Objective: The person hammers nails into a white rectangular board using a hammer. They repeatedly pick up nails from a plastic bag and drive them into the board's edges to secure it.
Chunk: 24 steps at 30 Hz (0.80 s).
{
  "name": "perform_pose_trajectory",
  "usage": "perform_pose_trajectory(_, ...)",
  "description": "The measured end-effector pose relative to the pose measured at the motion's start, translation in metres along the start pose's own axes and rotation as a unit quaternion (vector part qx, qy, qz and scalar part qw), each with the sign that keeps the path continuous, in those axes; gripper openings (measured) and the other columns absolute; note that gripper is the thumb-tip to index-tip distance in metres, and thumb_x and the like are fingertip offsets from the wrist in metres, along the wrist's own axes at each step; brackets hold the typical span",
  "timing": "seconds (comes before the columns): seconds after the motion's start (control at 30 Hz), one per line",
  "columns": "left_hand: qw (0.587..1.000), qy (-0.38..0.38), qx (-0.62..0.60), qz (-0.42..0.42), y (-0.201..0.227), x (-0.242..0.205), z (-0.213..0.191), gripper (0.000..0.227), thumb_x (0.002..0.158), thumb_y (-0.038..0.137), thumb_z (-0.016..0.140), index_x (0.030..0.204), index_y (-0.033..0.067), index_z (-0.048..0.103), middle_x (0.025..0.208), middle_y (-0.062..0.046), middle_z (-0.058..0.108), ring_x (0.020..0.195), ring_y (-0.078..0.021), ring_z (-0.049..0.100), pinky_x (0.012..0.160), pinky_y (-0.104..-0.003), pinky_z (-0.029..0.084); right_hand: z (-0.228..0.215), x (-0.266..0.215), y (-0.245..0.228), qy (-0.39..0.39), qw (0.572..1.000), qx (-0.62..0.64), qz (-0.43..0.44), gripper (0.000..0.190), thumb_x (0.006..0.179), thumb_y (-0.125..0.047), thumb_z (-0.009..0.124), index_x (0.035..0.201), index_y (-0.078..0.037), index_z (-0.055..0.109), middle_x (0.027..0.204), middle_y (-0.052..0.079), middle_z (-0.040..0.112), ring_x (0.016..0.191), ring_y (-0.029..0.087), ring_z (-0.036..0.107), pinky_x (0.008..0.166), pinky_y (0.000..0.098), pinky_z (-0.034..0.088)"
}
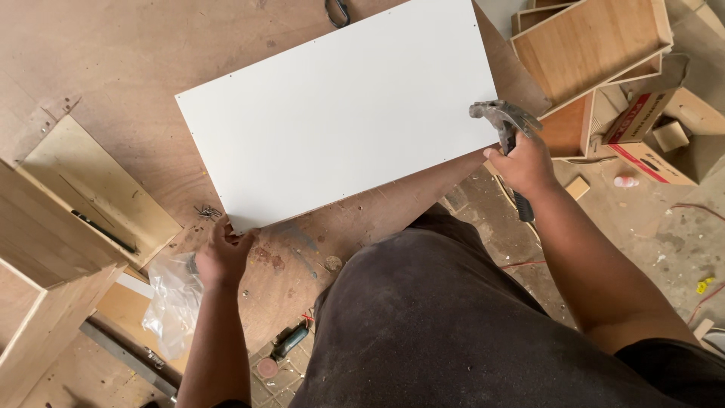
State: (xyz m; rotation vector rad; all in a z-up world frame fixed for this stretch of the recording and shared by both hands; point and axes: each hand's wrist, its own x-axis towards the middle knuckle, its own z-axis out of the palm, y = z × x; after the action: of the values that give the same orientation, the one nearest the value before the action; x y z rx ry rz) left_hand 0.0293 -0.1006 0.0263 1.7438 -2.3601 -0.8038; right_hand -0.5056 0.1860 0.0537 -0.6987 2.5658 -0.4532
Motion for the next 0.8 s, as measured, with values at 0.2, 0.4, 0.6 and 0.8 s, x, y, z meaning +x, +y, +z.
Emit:
perform_pose_trajectory(0.2,0.998,0.056,-0.002,0.002,0.001,-0.013,0.013,0.075,0.085,0.045,0.087,0.146,0.0069,0.063,0.118,-0.017,0.075,0.096,-0.028,0.075,0.082,-0.038,0.063,-0.011,-0.004,-0.021,0.004,0.999,0.026,-0.034,0.045,0.085,-0.035,0.083,0.105,0.003,0.069,0.101,0.03,0.071,0.107,0.05,0.067,0.085,0.0618,0.053)
perform_pose_trajectory(0.4,0.998,0.067,-0.011,-0.017,0.03,-0.02,0.009,0.073,0.091,0.025,0.082,0.157,0.0145,0.052,0.139,-0.027,0.06,0.096,-0.0304,0.073,0.09,-0.037,0.061,-0.008,-0.005,-0.016,0.002,1.0,0.006,-0.029,0.051,0.082,-0.04,0.085,0.107,0.002,0.07,0.105,0.028,0.072,0.109,0.047,0.067,0.09,0.0596,0.055)
perform_pose_trajectory(0.6,0.984,0.124,0.09,0.09,0.003,-0.017,0.019,0.048,0.084,0.033,0.086,0.13,0.0226,0.076,0.137,-0.001,0.069,0.088,-0.0138,0.071,0.063,-0.035,0.062,0.009,0.004,0.004,-0.023,0.999,-0.007,-0.021,0.045,0.094,-0.041,0.082,0.104,0.001,0.069,0.099,0.021,0.072,0.089,0.04,0.068,0.072,0.0515,0.05)
perform_pose_trajectory(0.8,0.958,0.21,0.104,0.166,-0.009,-0.02,0.035,0.035,0.088,0.03,0.085,0.12,0.0184,0.08,0.13,-0.005,0.074,0.096,-0.0199,0.077,0.061,-0.039,0.062,0.007,0.0,0.004,-0.014,0.999,-0.038,-0.008,0.044,0.1,-0.041,0.082,0.098,-0.004,0.058,0.094,0.015,0.064,0.084,0.037,0.063,0.07,0.0514,0.049)
